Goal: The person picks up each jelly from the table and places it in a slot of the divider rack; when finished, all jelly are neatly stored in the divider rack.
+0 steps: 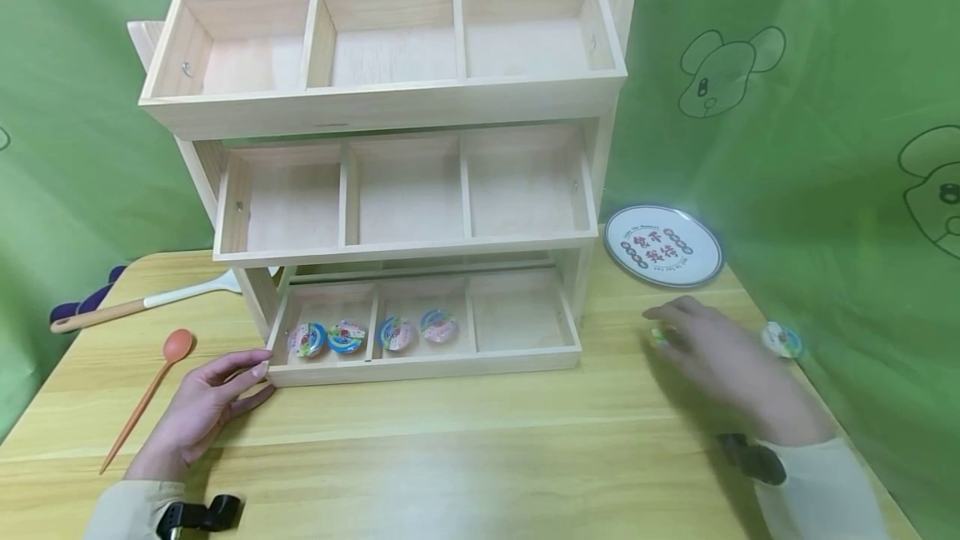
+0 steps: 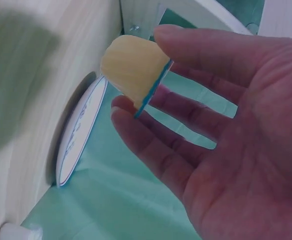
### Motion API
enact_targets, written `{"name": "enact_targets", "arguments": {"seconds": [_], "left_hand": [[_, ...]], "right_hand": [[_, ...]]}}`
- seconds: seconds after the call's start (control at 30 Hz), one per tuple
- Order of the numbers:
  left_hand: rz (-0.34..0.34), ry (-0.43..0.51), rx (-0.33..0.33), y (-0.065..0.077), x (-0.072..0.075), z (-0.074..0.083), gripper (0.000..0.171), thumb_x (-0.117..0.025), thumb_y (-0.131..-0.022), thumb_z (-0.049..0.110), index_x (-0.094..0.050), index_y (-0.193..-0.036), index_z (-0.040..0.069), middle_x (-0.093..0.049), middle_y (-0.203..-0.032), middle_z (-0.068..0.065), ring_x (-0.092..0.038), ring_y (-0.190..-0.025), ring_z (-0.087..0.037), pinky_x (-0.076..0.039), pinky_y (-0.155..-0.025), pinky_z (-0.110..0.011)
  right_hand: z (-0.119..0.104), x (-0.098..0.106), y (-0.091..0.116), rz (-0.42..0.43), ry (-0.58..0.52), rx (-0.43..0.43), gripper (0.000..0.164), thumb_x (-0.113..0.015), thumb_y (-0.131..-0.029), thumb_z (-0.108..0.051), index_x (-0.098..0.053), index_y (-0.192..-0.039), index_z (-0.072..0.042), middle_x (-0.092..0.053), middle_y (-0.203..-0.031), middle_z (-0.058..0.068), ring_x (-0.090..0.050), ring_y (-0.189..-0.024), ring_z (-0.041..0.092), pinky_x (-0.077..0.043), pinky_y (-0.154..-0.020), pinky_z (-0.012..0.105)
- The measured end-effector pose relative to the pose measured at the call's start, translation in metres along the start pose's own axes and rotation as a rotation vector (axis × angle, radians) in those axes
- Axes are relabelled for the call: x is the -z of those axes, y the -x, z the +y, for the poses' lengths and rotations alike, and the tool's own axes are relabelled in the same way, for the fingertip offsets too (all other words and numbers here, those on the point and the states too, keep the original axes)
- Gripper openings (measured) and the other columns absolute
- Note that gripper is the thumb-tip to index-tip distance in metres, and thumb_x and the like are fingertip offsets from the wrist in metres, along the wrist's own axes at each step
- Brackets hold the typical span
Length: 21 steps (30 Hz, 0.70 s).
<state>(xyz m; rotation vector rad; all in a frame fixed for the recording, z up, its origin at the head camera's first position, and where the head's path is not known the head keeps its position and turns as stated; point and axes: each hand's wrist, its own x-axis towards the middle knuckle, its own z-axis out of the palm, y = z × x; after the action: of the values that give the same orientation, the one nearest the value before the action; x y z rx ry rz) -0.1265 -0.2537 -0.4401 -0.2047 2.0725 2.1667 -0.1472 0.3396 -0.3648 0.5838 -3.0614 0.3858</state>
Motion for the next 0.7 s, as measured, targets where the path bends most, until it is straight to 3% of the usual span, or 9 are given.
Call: {"name": "enact_targets", "arguments": {"seconds": [0.4,0.7], "left_hand": [[-0.005,0.02,0.008,0.0,0.001,0.0,0.032,-0.066,-0.094,0.006,-0.062,-0.122,-0.008,-0.054,-0.122,-0.013,-0.063,-0.104,-0.016,-0.054,-0.095,-0.039],[-0.002,0.029,0.006,0.0,0.0,-0.001,0.032,-0.067,-0.093,0.005,-0.062,-0.122,-0.009,-0.053,-0.124,-0.016,-0.064,-0.104,-0.016,-0.054,-0.095,-0.039]], "right_hand": [[-0.018,0.005,-0.004,0.017,-0.026,0.04,0.042,-0.074,-0.087,-0.012,-0.06,-0.126,-0.003,-0.055,-0.127,0.023,-0.055,-0.108,0.048,-0.047,-0.088,0.068],[-0.034,0.005,-0.004,0.051,0.002,0.161,0.042,-0.077,-0.081,-0.005,-0.063,-0.121,-0.004,-0.056,-0.122,0.014,-0.061,-0.102,0.037,-0.057,-0.078,0.054]]}}
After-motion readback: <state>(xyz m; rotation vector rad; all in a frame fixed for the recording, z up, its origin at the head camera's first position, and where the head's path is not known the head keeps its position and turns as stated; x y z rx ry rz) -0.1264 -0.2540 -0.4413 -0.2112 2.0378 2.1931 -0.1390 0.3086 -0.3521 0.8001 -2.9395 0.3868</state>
